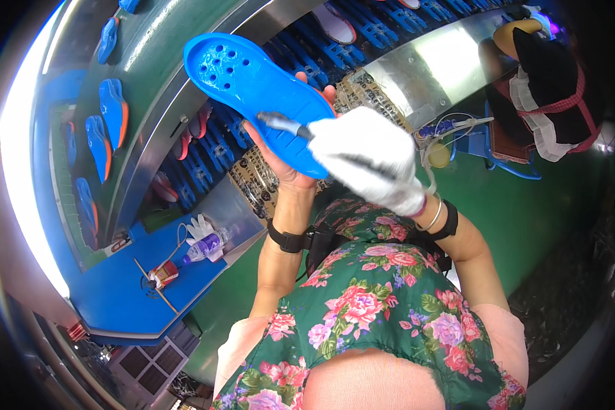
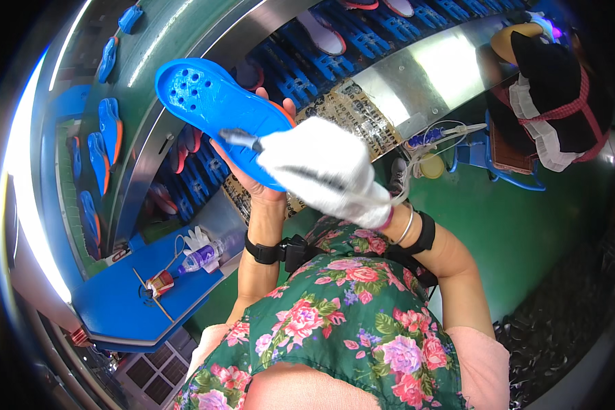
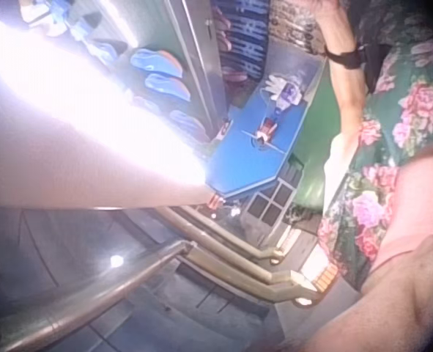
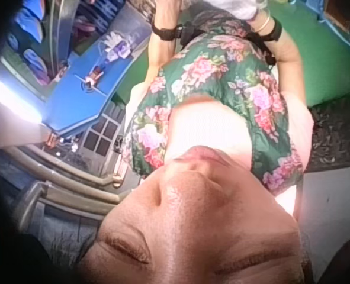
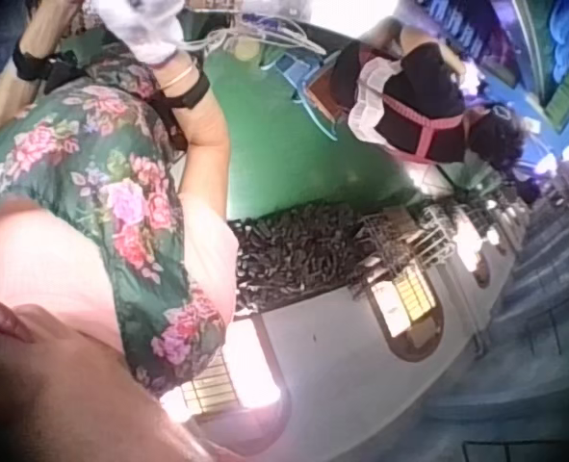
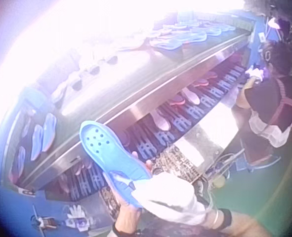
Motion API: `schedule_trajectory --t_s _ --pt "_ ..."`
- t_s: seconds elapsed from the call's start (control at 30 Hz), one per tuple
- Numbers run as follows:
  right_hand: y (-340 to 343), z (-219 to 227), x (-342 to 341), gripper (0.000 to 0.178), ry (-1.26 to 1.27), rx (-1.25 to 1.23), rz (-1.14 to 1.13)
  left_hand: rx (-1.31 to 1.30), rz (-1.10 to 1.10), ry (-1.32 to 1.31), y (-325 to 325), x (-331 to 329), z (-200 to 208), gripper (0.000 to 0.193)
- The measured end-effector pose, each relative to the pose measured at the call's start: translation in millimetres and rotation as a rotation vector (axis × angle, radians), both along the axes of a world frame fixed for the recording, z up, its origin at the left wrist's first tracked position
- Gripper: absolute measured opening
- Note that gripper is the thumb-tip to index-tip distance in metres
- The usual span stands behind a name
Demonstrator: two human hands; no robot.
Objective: Applying adhesive to the bottom of shoe soles using a brush.
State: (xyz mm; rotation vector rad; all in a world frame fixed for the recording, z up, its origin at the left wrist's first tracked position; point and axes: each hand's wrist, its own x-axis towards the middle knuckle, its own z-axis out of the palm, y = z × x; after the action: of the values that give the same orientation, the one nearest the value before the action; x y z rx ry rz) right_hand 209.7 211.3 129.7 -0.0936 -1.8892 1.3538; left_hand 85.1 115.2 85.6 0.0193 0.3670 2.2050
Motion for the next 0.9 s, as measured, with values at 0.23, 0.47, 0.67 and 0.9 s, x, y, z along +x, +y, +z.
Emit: schedule_trajectory --t_s 0.23,0.47,0.67,0.9 --pt "2 1 3 0.019 -0.067 -0.086 0.188 0.151 -0.207 -0.019 -6 -11 -1 0.103" --pt "-3 4 12 0.026 -0.024 0.229 0.193 0.184 -0.128 -0.1 -7 -20 6 0.104" --pt "5 -3 3 0.023 -0.067 0.07 0.147 0.14 -0.372 0.029 -25 -45 -13 0.105" --pt "1 2 13 0.017 -0.165 -0.199 0.407 0.075 -0.29 0.028 -21 -41 -5 0.11"
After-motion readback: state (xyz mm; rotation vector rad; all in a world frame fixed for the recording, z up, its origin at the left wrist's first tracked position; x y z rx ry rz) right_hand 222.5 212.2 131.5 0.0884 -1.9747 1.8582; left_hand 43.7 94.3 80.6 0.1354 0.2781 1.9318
